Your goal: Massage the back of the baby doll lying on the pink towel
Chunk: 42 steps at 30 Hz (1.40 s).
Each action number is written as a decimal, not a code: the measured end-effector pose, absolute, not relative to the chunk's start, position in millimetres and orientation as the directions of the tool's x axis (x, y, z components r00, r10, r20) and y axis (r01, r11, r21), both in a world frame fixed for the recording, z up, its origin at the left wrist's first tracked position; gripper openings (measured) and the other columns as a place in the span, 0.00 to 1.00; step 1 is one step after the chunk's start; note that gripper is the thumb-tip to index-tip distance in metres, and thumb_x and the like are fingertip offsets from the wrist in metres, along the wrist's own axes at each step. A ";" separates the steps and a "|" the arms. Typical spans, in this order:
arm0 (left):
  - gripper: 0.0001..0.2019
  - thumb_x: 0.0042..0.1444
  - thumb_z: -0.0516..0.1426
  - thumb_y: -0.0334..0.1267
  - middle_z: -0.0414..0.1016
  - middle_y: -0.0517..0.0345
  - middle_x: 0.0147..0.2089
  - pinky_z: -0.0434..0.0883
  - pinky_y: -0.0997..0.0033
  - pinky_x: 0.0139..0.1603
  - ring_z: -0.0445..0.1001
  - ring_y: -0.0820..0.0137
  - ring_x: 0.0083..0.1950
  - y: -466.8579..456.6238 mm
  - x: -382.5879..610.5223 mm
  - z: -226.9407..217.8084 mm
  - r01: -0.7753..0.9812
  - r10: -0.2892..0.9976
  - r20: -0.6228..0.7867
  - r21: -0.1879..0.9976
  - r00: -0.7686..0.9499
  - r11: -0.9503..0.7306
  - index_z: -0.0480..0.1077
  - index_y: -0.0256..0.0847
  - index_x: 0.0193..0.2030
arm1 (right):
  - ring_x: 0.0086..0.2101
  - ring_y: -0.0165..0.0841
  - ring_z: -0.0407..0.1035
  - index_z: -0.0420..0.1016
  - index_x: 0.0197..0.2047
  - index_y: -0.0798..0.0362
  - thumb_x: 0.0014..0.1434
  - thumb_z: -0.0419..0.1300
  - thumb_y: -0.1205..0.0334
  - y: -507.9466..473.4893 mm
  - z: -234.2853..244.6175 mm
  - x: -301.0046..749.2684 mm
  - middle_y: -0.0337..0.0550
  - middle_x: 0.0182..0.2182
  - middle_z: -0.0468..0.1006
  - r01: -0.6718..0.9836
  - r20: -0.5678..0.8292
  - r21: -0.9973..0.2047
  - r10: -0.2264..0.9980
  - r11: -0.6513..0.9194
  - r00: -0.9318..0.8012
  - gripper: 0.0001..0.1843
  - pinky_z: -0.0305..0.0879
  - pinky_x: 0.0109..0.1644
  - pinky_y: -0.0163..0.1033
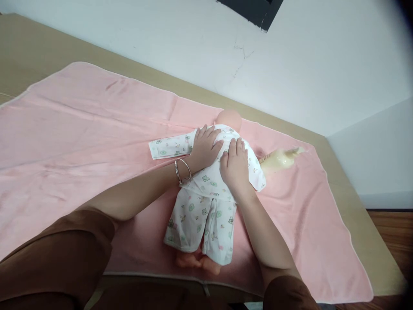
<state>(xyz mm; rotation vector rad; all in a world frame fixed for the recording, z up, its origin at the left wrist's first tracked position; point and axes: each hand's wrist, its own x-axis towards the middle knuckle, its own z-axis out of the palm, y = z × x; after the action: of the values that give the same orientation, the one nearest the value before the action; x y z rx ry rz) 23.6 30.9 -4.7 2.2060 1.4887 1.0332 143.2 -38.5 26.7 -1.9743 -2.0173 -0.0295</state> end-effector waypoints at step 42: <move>0.23 0.66 0.45 0.42 0.64 0.49 0.69 0.49 0.44 0.74 0.55 0.54 0.73 31.7 21.8 -4.1 0.674 0.882 0.413 0.587 0.227 -0.448 0.64 0.40 0.64 | 0.71 0.56 0.25 0.42 0.74 0.61 0.65 0.48 0.57 -44.4 18.6 139.4 0.62 0.73 0.37 0.974 0.459 -0.211 0.888 0.082 0.025 0.39 0.40 0.67 0.73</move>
<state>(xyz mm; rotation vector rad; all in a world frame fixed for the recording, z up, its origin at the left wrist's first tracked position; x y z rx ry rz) 21.8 31.7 -4.1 2.2198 1.4574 1.0445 139.4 -44.4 18.6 -1.8326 -1.8893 -0.2384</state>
